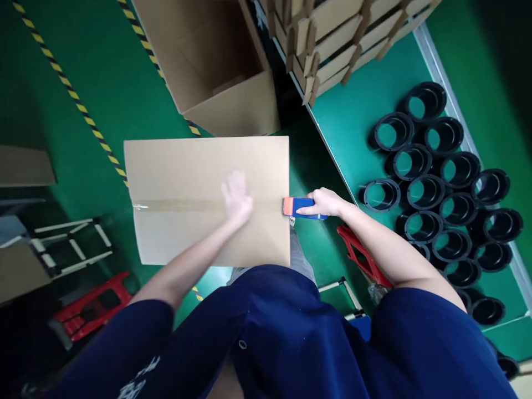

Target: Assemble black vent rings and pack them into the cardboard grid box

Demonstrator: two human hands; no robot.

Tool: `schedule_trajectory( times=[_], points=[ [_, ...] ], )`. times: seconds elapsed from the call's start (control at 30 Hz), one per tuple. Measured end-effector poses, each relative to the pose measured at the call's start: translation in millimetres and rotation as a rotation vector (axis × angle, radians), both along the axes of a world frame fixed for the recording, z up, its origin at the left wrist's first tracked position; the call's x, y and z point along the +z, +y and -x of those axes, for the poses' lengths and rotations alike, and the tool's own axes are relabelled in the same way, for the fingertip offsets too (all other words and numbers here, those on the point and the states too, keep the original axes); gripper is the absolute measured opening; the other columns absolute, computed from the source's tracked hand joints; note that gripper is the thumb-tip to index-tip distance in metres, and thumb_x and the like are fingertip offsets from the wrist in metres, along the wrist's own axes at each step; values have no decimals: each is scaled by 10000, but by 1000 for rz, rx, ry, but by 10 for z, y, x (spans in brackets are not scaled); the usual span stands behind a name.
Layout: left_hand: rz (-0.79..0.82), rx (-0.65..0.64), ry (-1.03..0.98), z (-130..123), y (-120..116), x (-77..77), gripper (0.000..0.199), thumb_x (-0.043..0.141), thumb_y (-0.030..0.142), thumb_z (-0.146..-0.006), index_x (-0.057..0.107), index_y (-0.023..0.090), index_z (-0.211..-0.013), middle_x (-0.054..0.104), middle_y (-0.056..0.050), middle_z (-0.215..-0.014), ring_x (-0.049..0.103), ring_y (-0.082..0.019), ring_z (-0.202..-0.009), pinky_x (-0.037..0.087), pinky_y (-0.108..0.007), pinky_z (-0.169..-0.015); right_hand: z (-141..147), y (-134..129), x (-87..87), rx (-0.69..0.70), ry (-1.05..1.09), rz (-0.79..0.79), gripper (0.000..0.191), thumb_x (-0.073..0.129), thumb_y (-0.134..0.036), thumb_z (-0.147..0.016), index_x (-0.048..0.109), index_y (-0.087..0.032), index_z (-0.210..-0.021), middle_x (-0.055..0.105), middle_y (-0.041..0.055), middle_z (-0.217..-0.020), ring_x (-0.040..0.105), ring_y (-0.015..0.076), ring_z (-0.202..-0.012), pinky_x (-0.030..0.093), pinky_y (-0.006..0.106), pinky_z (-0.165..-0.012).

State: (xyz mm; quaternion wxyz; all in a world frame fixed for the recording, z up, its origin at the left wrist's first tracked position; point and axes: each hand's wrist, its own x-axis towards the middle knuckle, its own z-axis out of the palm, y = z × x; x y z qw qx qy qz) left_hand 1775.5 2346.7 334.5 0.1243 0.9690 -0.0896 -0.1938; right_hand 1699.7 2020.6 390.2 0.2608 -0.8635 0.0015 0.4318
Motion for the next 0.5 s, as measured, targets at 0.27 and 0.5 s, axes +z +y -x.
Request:
schedule_trajectory(
  times=[0.27, 0.5],
  points=[
    [-16, -265, 12, 153, -445, -96, 693, 366, 399, -1043, 188, 187, -1679, 123, -93, -1745, 14, -279, -1628, -46, -535, -1321, 464, -785, -64, -55, -15, 72, 500, 694, -705, -822, 755, -209, -844, 684, 25, -644, 617, 163, -595, 345, 254, -577],
    [402, -1095, 399, 164, -665, -150, 537, 431, 455, -1040, 562, 207, -1497, 521, -121, -1568, 391, -248, -1532, 157, -445, -1332, 507, -831, -282, -77, 24, 158, 516, 718, -673, -829, 791, -179, -958, 760, 91, -801, 699, 216, -705, 415, 270, -617]
  ],
)
